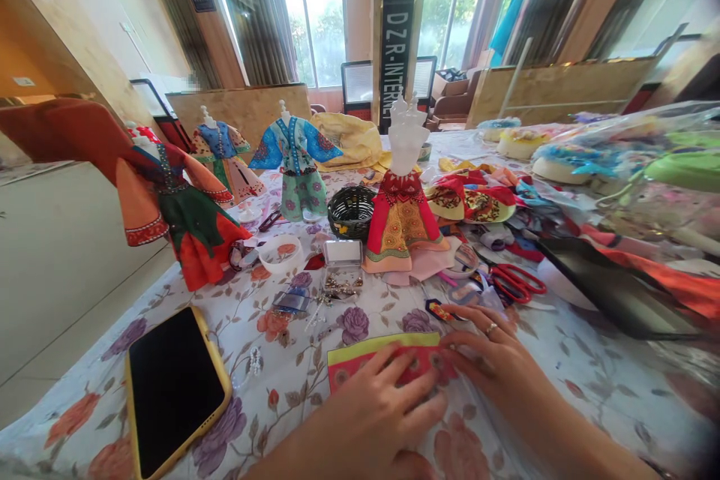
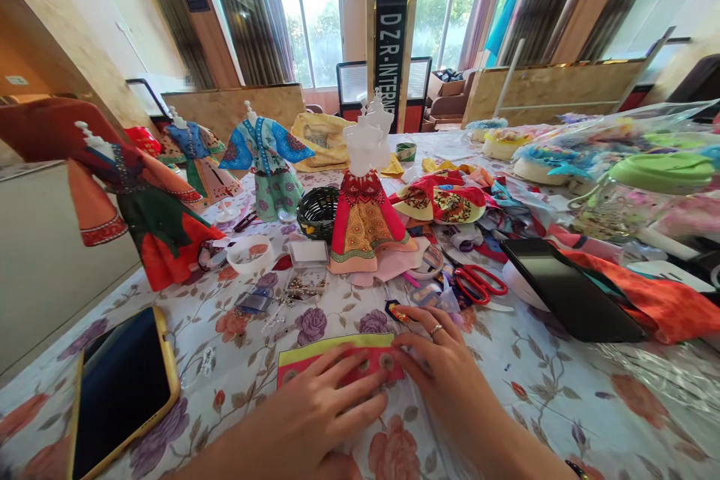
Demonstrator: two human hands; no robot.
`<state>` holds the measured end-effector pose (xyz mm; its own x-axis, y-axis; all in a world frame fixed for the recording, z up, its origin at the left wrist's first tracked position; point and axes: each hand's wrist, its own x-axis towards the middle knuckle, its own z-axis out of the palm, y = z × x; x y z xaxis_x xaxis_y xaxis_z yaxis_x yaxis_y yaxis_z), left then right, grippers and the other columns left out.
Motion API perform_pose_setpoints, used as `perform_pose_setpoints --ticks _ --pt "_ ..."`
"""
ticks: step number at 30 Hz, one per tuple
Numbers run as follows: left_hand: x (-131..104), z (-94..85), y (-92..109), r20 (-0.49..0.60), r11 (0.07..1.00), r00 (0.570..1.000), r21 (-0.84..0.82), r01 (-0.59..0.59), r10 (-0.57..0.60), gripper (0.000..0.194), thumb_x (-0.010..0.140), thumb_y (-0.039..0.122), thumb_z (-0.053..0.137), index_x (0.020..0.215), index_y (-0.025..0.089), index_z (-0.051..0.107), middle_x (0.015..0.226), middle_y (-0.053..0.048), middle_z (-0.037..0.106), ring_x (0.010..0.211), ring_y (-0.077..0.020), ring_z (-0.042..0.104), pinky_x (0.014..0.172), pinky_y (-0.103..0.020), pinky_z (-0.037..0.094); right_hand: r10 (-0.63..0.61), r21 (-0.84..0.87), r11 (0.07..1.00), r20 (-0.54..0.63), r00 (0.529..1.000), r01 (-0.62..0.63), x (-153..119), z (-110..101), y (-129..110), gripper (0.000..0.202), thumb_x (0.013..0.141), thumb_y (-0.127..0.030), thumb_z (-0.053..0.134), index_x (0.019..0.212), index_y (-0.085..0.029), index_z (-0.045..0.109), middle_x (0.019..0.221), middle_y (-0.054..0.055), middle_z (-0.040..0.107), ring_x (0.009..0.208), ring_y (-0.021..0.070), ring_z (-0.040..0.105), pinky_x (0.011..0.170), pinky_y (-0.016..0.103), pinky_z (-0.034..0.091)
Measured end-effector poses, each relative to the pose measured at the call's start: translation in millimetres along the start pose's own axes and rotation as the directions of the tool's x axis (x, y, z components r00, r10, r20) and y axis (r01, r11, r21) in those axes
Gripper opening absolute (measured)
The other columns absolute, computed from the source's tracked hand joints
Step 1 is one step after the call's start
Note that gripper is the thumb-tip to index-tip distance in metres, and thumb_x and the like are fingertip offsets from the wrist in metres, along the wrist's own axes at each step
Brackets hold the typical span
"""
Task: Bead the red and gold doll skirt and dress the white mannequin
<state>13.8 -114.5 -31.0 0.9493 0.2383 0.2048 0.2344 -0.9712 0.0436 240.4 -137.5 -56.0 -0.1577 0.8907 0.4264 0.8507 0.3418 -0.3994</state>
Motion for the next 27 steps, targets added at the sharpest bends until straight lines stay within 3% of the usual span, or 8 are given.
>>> perform_pose_setpoints --ticks 6,10,15,21,27 --pt "0 -0.1 0 -0.009 0.999 1.0 0.037 -0.029 0.03 0.057 0.085 0.058 0.041 0.125 0.018 0.047 0.13 -0.005 0.054 0.116 -0.0329 0.048 0.103 -0.051 0.029 -0.274 -0.079 0.957 0.075 0.959 0.28 1 -7 1 0.022 0.088 -0.015 0.048 0.09 -0.027 0.066 0.135 0.003 0.05 0.127 0.026 0.039 0.096 0.047 0.044" --pt "1 -0.4 0 0.004 0.998 0.998 0.019 -0.063 0.063 0.053 0.087 0.054 0.04 0.124 0.017 0.048 0.131 -0.007 0.053 0.12 -0.0319 0.046 0.106 -0.052 0.025 -0.353 -0.119 0.923 0.122 0.928 0.367 5 -12 -3 0.022 0.088 -0.015 0.049 0.101 -0.026 0.062 0.136 0.004 0.05 0.127 0.0263 0.039 0.1 0.051 0.04" --pt "3 6.2 -2 -0.031 0.996 0.998 -0.064 -0.063 0.061 0.051 0.086 0.054 0.04 0.119 0.016 0.051 0.126 -0.009 0.055 0.125 -0.0273 0.042 0.11 -0.043 0.023 -0.364 -0.132 0.915 0.137 0.921 0.381 9 -13 -7 0.018 0.088 -0.017 0.05 0.097 -0.025 0.064 0.136 0.002 0.051 0.124 0.0266 0.042 0.099 0.05 0.041" --pt "5 8.8 -2 -0.017 0.991 0.997 -0.112 -0.072 0.07 0.054 0.083 0.057 0.044 0.115 0.014 0.053 0.117 -0.009 0.059 0.121 -0.0293 0.046 0.112 -0.042 0.021 -0.39 -0.186 0.892 0.141 0.91 0.411 9 -11 -7 0.017 0.088 -0.014 0.049 0.092 -0.022 0.064 0.135 0.003 0.052 0.121 0.0286 0.045 0.095 0.051 0.043" --pt "7 7.2 1 -0.012 0.987 0.998 -0.147 -0.067 0.066 0.056 0.079 0.06 0.047 0.113 0.016 0.052 0.108 -0.008 0.062 0.115 -0.028 0.05 0.11 -0.042 0.024 -0.334 -0.16 0.926 0.069 0.94 0.341 4 -3 -3 0.02 0.087 -0.013 0.047 0.087 -0.023 0.064 0.134 0.004 0.053 0.122 0.0271 0.044 0.094 0.049 0.045"
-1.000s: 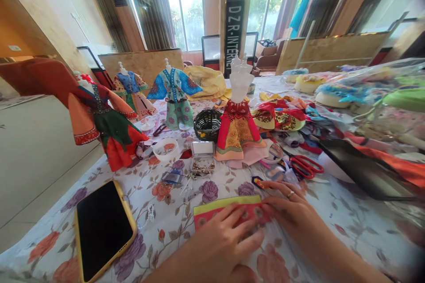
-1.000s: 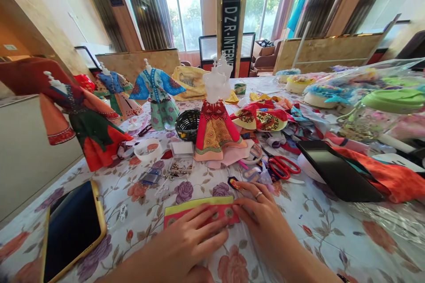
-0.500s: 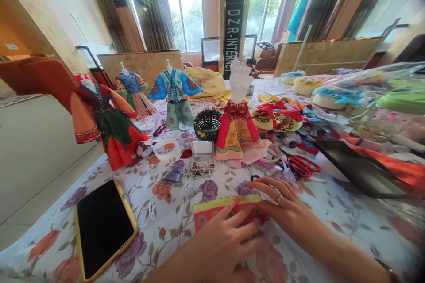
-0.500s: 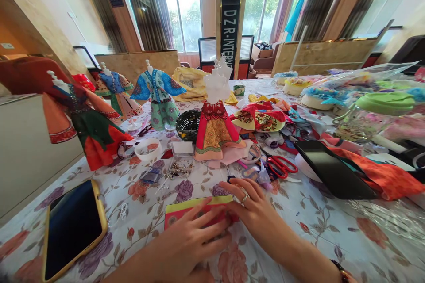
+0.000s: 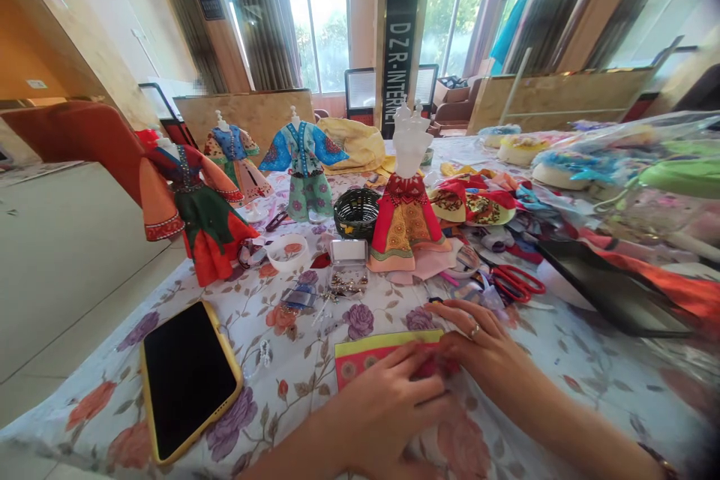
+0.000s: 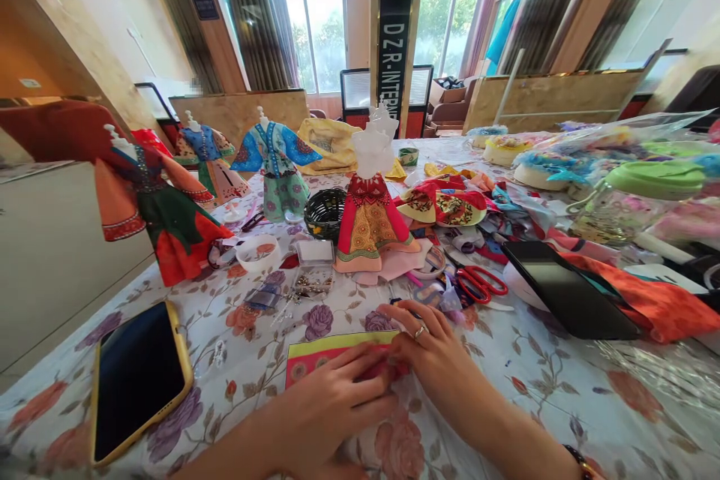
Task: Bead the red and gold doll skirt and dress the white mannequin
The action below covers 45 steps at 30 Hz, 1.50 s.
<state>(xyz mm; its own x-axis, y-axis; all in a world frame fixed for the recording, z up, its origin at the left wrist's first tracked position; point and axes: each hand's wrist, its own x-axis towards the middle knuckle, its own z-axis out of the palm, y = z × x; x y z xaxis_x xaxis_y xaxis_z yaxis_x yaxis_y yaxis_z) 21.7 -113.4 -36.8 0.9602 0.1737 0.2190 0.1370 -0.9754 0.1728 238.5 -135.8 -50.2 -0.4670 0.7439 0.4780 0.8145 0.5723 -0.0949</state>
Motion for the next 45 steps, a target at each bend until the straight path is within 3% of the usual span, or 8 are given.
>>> perform_pose_setpoints --ticks 6,15,19,24,33,37,39,45 --pt "0 1.9 0 -0.008 1.0 1.0 0.027 -0.003 0.004 0.058 0.079 0.064 0.043 0.108 0.015 0.054 0.106 -0.009 0.061 0.11 -0.0297 0.051 0.104 -0.044 0.03 0.097 0.054 0.994 -0.034 0.995 -0.095 1 5 1 0.028 0.088 -0.017 0.044 0.074 -0.025 0.067 0.122 0.006 0.061 0.117 0.0291 0.049 0.087 0.048 0.05" --pt "-3 2.4 2 0.016 0.999 0.999 0.017 0.03 -0.03 0.058 0.081 0.066 0.037 0.108 0.016 0.052 0.1 -0.006 0.062 0.11 -0.0305 0.05 0.096 -0.048 0.034 0.054 -0.078 0.995 -0.041 0.998 -0.057 -8 14 -5 0.02 0.084 -0.011 0.046 0.084 -0.022 0.063 0.128 0.012 0.054 0.123 0.0306 0.042 0.093 0.053 0.045" --pt "-2 1.6 1 0.007 1.0 1.0 0.012 0.022 -0.022 0.058 0.082 0.066 0.034 0.107 0.016 0.051 0.101 -0.006 0.062 0.112 -0.0311 0.049 0.095 -0.048 0.034 0.064 -0.089 0.994 -0.069 0.996 -0.07 -5 12 -11 0.022 0.083 -0.009 0.044 0.078 -0.021 0.062 0.122 0.013 0.059 0.119 0.0301 0.046 0.09 0.051 0.047" --pt "-1 3.7 1 0.0 0.999 0.999 0.006 0.032 -0.032 0.055 0.084 0.062 0.035 0.11 0.017 0.05 0.1 -0.007 0.062 0.116 -0.0316 0.047 0.096 -0.048 0.034 0.097 -0.109 0.989 -0.07 0.993 -0.104 -6 11 -12 0.021 0.082 -0.008 0.045 0.079 -0.02 0.062 0.128 0.012 0.055 0.121 0.0306 0.043 0.092 0.05 0.045" --pt "-4 4.4 3 -0.015 0.998 1.0 0.053 0.026 -0.026 0.051 0.085 0.059 0.038 0.113 0.018 0.051 0.107 -0.006 0.062 0.118 -0.0294 0.047 0.102 -0.048 0.029 -0.163 -0.351 0.928 -0.082 0.983 0.125 2 7 -21 0.035 0.091 -0.01 0.029 0.101 -0.015 0.062 0.128 0.01 0.056 0.117 0.0276 0.047 0.089 0.044 0.048" --pt "-4 4.7 3 -0.011 0.998 0.999 0.06 0.032 -0.032 0.055 0.084 0.063 0.035 0.109 0.017 0.053 0.107 -0.008 0.062 0.115 -0.0299 0.049 0.101 -0.047 0.031 -0.246 -0.348 0.913 -0.051 0.968 0.213 2 4 -21 0.036 0.092 -0.011 0.029 0.111 -0.01 0.06 0.128 0.011 0.056 0.118 0.0294 0.046 0.09 0.046 0.047" --pt "-4 5.0 3 -0.016 0.998 0.999 0.058 0.035 -0.034 0.057 0.084 0.064 0.034 0.109 0.016 0.054 0.107 -0.008 0.062 0.116 -0.0306 0.049 0.101 -0.048 0.03 -0.217 -0.279 0.94 -0.04 0.975 0.198 1 2 -18 0.034 0.093 -0.014 0.031 0.107 -0.013 0.061 0.13 0.01 0.056 0.12 0.0286 0.045 0.09 0.045 0.048" --pt "-4 3.5 3 0.004 0.999 0.999 0.033 0.035 -0.035 0.061 0.083 0.066 0.033 0.114 0.016 0.051 0.106 -0.009 0.062 0.116 -0.0316 0.049 0.097 -0.047 0.034 0.033 -0.026 0.999 0.026 0.999 -0.032 -4 -3 -8 0.023 0.087 -0.013 0.045 0.091 -0.023 0.065 0.134 0.007 0.051 0.125 0.0274 0.041 0.094 0.049 0.045"
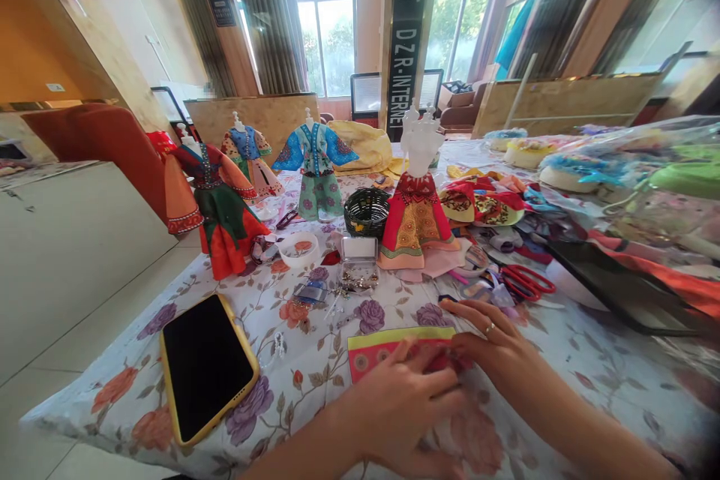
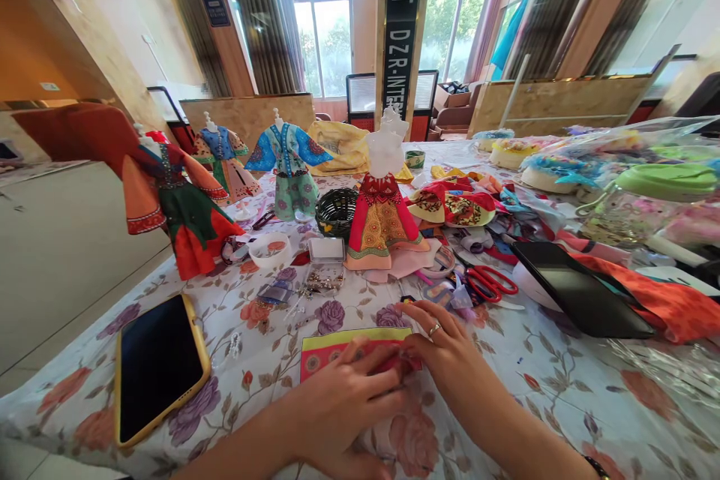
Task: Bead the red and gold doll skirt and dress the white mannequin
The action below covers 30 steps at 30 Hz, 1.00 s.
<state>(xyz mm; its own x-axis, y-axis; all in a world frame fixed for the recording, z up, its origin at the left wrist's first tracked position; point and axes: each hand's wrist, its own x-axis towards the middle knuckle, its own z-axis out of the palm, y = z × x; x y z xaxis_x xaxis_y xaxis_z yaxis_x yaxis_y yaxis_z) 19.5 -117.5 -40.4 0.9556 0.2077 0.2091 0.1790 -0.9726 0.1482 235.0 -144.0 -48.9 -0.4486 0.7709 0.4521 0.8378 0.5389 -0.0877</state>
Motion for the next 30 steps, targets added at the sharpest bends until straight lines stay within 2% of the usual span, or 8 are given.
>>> perform_pose_setpoints --ticks 5,9,13,17,20,23,30 --pt "-1 1.8 -1 0.011 1.0 1.0 0.003 0.007 -0.007 0.059 0.084 0.065 0.032 0.112 0.017 0.051 0.104 -0.008 0.061 0.114 -0.0317 0.05 0.096 -0.047 0.035 0.03 0.042 0.999 0.02 0.999 -0.031 0 1 2 0.024 0.083 -0.01 0.05 0.09 -0.026 0.067 0.132 0.005 0.053 0.124 0.0278 0.042 0.093 0.049 0.046" --pt "-1 1.5 0 0.027 1.0 0.999 -0.012 0.018 -0.017 0.061 0.084 0.066 0.029 0.111 0.017 0.051 0.105 -0.008 0.061 0.111 -0.0308 0.052 0.094 -0.048 0.036 0.046 0.064 0.997 0.038 0.998 -0.048 -2 2 2 0.024 0.084 -0.011 0.05 0.096 -0.025 0.065 0.137 0.005 0.049 0.126 0.0271 0.039 0.096 0.048 0.044" --pt "-1 -2.9 0 0.042 1.0 0.999 -0.003 0.024 -0.023 0.061 0.085 0.066 0.028 0.115 0.017 0.05 0.116 -0.009 0.058 0.113 -0.0308 0.051 0.094 -0.047 0.036 0.055 0.099 0.993 0.037 0.998 -0.059 -3 5 5 0.027 0.088 -0.011 0.044 0.097 -0.025 0.065 0.136 0.005 0.049 0.126 0.0255 0.039 0.096 0.046 0.045" --pt "-2 -4.0 1 0.002 0.999 1.0 0.049 0.02 -0.02 0.062 0.085 0.064 0.03 0.121 0.018 0.047 0.132 -0.011 0.049 0.116 -0.0302 0.05 0.099 -0.045 0.034 0.11 0.137 0.984 0.038 0.993 -0.114 -1 7 7 0.025 0.089 -0.014 0.044 0.092 -0.026 0.067 0.132 0.005 0.053 0.122 0.0243 0.044 0.093 0.043 0.048" --pt "-3 0.2 1 -0.037 0.997 0.998 0.066 0.049 -0.047 0.066 0.082 0.068 0.032 0.122 0.018 0.047 0.136 -0.014 0.044 0.106 -0.0282 0.058 0.1 -0.043 0.034 0.137 0.157 0.977 0.044 0.99 -0.142 1 8 8 0.024 0.09 -0.019 0.046 0.089 -0.026 0.068 0.13 0.004 0.055 0.12 0.0244 0.047 0.091 0.043 0.049" --pt "-4 3.6 1 -0.033 0.994 0.997 0.072 0.078 -0.076 0.069 0.081 0.069 0.033 0.123 0.017 0.045 0.134 -0.019 0.044 0.099 -0.0266 0.062 0.1 -0.041 0.035 0.108 0.149 0.982 0.056 0.993 -0.115 0 9 9 0.026 0.09 -0.017 0.044 0.09 -0.027 0.069 0.129 0.004 0.056 0.121 0.0245 0.047 0.091 0.043 0.05" --pt "-3 1.8 1 -0.035 0.995 0.998 0.086 0.054 -0.051 0.065 0.083 0.064 0.037 0.122 0.013 0.046 0.128 -0.022 0.05 0.113 -0.0286 0.055 0.102 -0.039 0.034 0.09 0.12 0.988 0.055 0.994 -0.096 -5 9 9 0.023 0.089 -0.016 0.046 0.096 -0.025 0.066 0.133 0.006 0.054 0.126 0.0249 0.042 0.093 0.043 0.05"
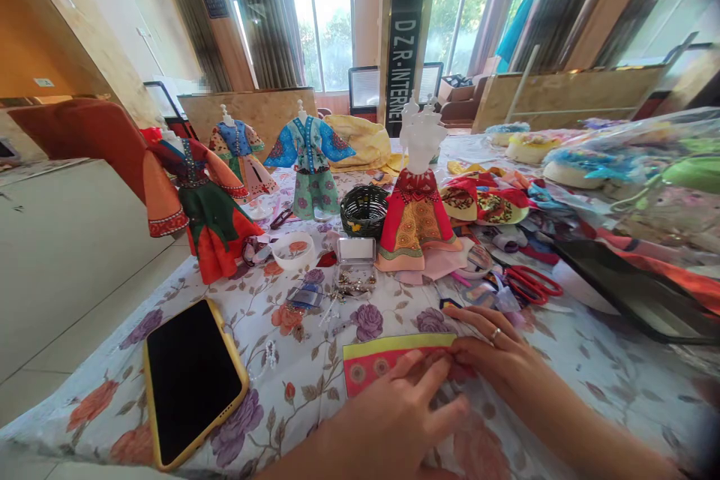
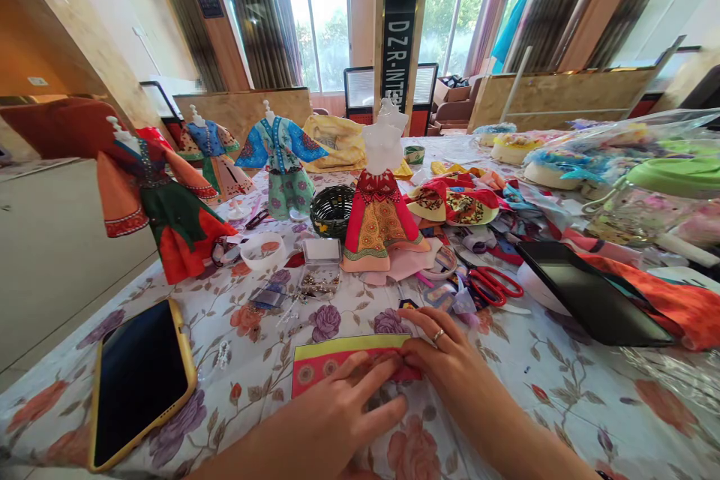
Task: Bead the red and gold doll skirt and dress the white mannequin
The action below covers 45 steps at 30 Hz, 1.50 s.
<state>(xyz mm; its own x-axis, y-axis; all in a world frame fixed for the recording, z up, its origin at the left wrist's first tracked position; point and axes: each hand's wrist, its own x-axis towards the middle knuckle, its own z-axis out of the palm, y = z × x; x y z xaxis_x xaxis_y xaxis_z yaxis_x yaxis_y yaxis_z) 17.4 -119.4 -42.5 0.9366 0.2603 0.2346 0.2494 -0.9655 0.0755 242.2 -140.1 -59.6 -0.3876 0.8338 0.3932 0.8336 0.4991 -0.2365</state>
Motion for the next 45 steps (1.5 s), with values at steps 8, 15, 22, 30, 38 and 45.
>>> perform_pose_setpoints --ticks 8,15,22,30,38,45 --pt "0 -3.7 1 0.041 1.0 0.999 -0.012 -0.011 0.011 0.066 0.084 0.064 0.036 0.119 0.009 0.047 0.131 -0.025 0.048 0.123 -0.0307 0.047 0.107 -0.039 0.03 -0.055 -0.011 0.998 -0.04 0.998 0.054 1 -2 -5 0.017 0.087 -0.013 0.05 0.094 -0.021 0.063 0.134 0.01 0.051 0.125 0.0249 0.043 0.095 0.042 0.048" --pt "1 -5.2 1 0.055 0.999 0.998 -0.043 -0.011 0.013 0.065 0.084 0.065 0.033 0.118 0.011 0.049 0.135 -0.025 0.045 0.126 -0.0313 0.044 0.105 -0.041 0.031 -0.054 -0.014 0.998 -0.031 0.998 0.053 3 -5 -6 0.023 0.089 -0.013 0.044 0.087 -0.022 0.065 0.13 0.009 0.054 0.122 0.0255 0.044 0.091 0.042 0.05" --pt "1 -8.8 1 0.092 0.999 0.995 -0.04 -0.022 0.025 0.062 0.086 0.061 0.033 0.121 0.011 0.045 0.141 -0.026 0.036 0.132 -0.0321 0.034 0.106 -0.042 0.031 0.043 0.064 0.997 -0.012 0.999 -0.043 7 -5 2 0.024 0.089 -0.017 0.047 0.089 -0.028 0.069 0.127 0.001 0.058 0.117 0.0241 0.05 0.091 0.044 0.049" --pt "1 -9.5 3 0.079 0.999 0.996 0.007 -0.032 0.032 0.061 0.087 0.059 0.033 0.121 0.009 0.045 0.142 -0.027 0.033 0.132 -0.0307 0.035 0.107 -0.04 0.029 0.178 0.077 0.982 -0.105 0.978 -0.17 4 6 -3 0.018 0.087 -0.025 0.05 0.084 -0.026 0.067 0.118 0.007 0.063 0.108 0.0274 0.057 0.087 0.046 0.051" --pt "3 -6.5 5 0.058 0.986 0.997 0.158 -0.055 0.046 0.064 0.087 0.061 0.03 0.123 0.009 0.04 0.138 -0.026 0.041 0.132 -0.0293 0.036 0.105 -0.035 0.029 0.251 0.111 0.965 -0.134 0.959 -0.237 2 11 -13 0.018 0.089 -0.027 0.046 0.082 -0.024 0.062 0.12 0.01 0.058 0.115 0.0278 0.051 0.09 0.049 0.047" --pt "2 -4.3 5 0.015 0.952 0.997 0.296 -0.08 0.079 0.06 0.089 0.059 0.026 0.123 0.011 0.039 0.132 -0.023 0.049 0.13 -0.0263 0.039 0.107 -0.032 0.025 0.257 0.129 0.963 -0.154 0.954 -0.238 0 18 -12 0.018 0.09 -0.028 0.044 0.082 -0.024 0.059 0.121 0.009 0.057 0.115 0.0277 0.05 0.088 0.047 0.048"
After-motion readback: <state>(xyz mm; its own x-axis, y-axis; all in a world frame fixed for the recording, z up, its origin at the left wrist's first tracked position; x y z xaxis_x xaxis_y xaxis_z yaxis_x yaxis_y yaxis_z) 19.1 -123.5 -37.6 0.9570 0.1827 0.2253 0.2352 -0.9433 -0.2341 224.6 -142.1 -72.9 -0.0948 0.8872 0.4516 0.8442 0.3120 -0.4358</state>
